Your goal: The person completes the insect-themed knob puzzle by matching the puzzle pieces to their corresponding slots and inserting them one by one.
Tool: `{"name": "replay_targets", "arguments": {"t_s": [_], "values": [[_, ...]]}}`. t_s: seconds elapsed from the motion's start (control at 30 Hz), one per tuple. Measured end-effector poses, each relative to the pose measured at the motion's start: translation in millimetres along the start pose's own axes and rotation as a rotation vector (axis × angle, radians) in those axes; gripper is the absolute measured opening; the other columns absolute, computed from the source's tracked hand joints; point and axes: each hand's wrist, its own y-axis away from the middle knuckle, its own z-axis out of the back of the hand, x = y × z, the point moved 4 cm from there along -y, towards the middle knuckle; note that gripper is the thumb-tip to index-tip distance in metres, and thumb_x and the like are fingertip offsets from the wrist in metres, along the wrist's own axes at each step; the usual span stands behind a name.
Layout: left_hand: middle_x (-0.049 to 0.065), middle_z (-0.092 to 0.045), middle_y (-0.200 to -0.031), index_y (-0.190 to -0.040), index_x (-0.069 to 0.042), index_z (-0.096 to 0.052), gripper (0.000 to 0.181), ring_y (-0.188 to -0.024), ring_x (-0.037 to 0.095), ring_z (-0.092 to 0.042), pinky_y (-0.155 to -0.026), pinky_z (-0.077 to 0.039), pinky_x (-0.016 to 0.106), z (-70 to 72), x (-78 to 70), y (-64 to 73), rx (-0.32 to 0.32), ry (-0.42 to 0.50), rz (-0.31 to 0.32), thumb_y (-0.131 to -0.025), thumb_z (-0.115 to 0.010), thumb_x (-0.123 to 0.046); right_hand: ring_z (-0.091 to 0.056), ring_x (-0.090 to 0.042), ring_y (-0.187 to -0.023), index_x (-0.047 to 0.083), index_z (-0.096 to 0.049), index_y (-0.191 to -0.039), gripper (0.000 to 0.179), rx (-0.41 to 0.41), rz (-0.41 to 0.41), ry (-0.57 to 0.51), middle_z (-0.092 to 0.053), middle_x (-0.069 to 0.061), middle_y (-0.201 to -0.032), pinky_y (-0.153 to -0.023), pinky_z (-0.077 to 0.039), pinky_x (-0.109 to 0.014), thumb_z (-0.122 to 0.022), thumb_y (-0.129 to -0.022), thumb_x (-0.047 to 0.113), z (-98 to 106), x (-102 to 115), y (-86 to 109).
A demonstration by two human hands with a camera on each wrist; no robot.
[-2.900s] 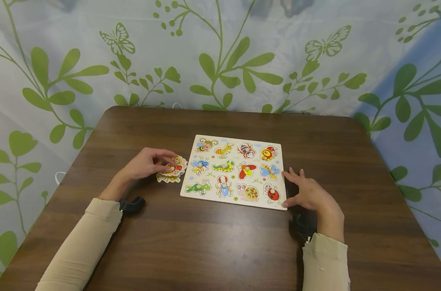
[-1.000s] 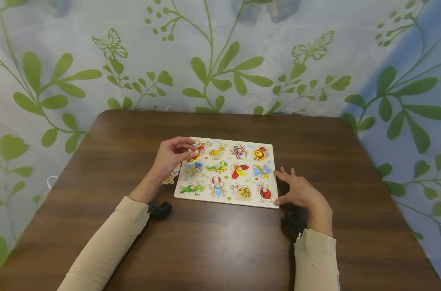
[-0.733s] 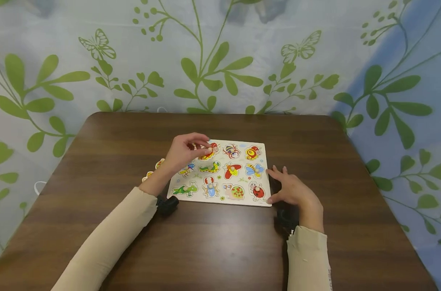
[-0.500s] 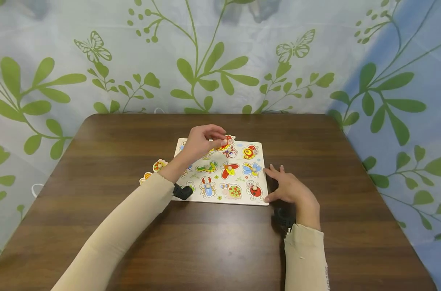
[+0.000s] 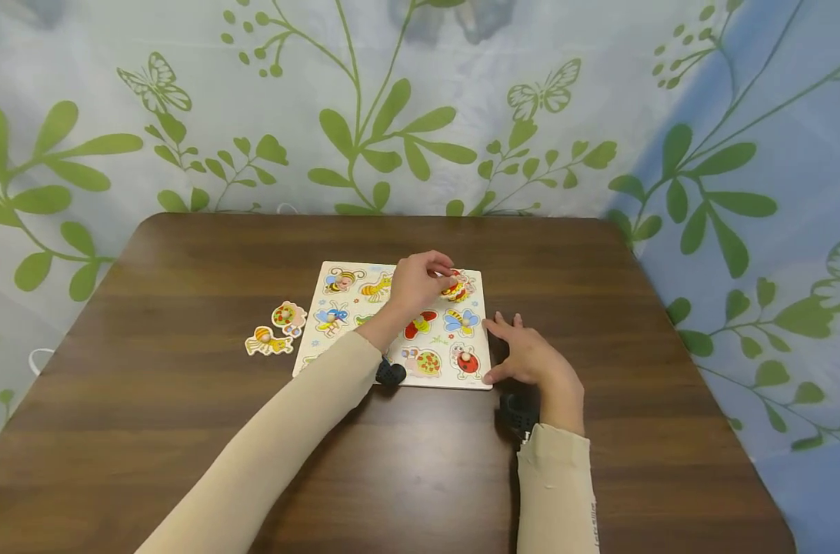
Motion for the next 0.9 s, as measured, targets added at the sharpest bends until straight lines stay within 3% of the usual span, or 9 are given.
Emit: {"name": "replay_targets", "arguments": {"t_s": [0.23, 0.43, 0.63, 0.9], "values": [[-0.014, -0.074, -0.09, -0.104, -0.023, -0.071, 0.019, -0.085, 0.006, -0.064, -0.081, -0.045, 0.029, -17.1, -5.8, -3.3, 0.03, -0.063, 0.022, -0.085, -0.075, -0.027, -0.011, -0.058, -0.142, 0.023, -0.028, -0.154, 0.101, -0.003, 0.002, -0.003, -0.017, -0.013, -0.162, -0.106, -0.021, -0.073, -0.084, -0.071, 0.038, -3.0, 3.7, 0.2], [-0.013, -0.072, -0.088, -0.103, -0.023, -0.071, 0.019, -0.09, 0.009, -0.065, -0.078, -0.047, 0.029, -21.7, -9.0, -8.3, 0.02, -0.138, 0.028, -0.085, -0.075, -0.026, -0.011, -0.057, -0.143, 0.025, -0.027, -0.155, 0.101, -0.004, -0.036, 0.006, -0.016, -0.012, -0.163, -0.107, -0.022, -0.072, -0.084, -0.072, 0.036, 0.5, 1.5, 3.6], [-0.013, -0.071, -0.088, -0.104, -0.023, -0.071, 0.02, -0.087, 0.009, -0.063, -0.076, -0.046, 0.028, -22.4, -9.3, -9.1, 0.062, -0.242, 0.044, -0.085, -0.075, -0.027, -0.01, -0.058, -0.143, 0.025, -0.027, -0.154, 0.1, 0.001, -0.045, -0.002, -0.015, -0.011, -0.163, -0.107, -0.022, -0.072, -0.084, -0.073, 0.034, -0.3, 3.3, 4.6], [-0.013, -0.067, -0.085, -0.101, -0.024, -0.069, 0.016, -0.083, 0.009, -0.059, -0.075, -0.045, 0.03, -26.1, -13.1, -8.7, 0.092, -0.298, 0.037, -0.086, -0.073, -0.027, -0.01, -0.056, -0.144, 0.026, -0.027, -0.155, 0.1, -0.001, -0.061, 0.004, -0.014, -0.01, -0.163, -0.108, -0.022, -0.07, -0.084, -0.073, 0.033, 0.4, 1.5, 5.7]]}}
